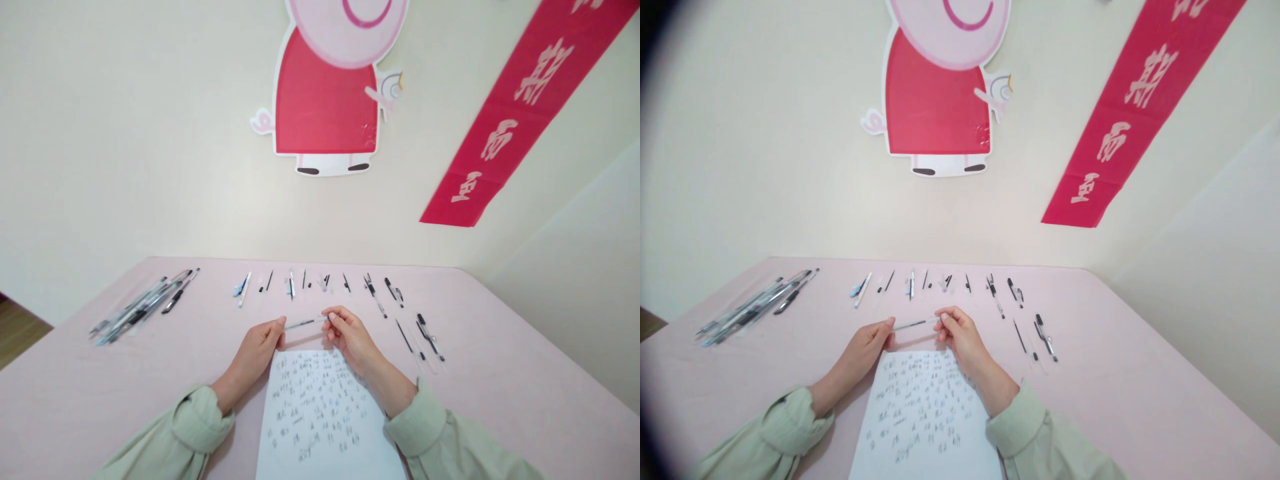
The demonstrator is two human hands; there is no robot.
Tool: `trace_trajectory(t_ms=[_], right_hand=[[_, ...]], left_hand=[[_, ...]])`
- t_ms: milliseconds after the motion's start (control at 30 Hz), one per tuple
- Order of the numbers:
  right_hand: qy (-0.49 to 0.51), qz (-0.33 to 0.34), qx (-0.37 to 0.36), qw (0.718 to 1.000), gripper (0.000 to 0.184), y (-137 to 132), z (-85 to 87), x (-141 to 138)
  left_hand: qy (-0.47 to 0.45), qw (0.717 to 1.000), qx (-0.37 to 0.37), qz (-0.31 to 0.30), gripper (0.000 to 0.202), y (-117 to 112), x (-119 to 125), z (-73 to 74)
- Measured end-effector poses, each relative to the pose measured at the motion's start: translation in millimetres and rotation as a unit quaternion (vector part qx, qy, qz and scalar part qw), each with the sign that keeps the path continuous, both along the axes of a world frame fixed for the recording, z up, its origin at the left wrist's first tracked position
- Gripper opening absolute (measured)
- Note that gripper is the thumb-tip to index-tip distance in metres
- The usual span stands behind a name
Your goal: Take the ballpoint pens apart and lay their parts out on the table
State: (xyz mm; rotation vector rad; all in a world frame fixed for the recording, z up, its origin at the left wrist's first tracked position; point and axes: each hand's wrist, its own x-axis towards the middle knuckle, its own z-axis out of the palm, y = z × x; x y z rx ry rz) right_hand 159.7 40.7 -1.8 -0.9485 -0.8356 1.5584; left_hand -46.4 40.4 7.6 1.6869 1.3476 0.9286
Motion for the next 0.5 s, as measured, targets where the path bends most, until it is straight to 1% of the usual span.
trace_trajectory(t_ms=[67,167,200,300,367,500], right_hand=[[-0.001,-0.002,0.001,1.0,0.026,0.3,-0.3,0.0],[0.0,-0.005,0.004,1.0,0.024,1.1,-1.3,0.2],[0.0,-0.005,0.004,1.0,0.023,1.3,-1.6,0.3],[-0.001,-0.005,0.004,1.0,0.023,1.1,-1.6,0.6],[0.0,-0.005,0.002,1.0,0.023,0.5,-0.8,0.5],[-0.001,-0.009,-0.001,1.0,0.024,-0.2,1.9,1.0]], left_hand=[[-0.01,1.0,0.003,0.001,0.047,0.0,0.1,0.1],[-0.022,0.999,0.03,-0.009,0.032,0.5,0.0,-0.4],[-0.019,0.999,0.031,-0.008,0.033,0.8,-0.3,-1.0],[-0.001,1.0,0.015,0.009,0.046,2.0,-1.6,-4.3],[0.004,1.0,0.011,0.022,0.051,2.6,-2.5,-6.2],[0.006,1.0,0.027,0.009,0.045,2.4,-3.0,-6.0]])
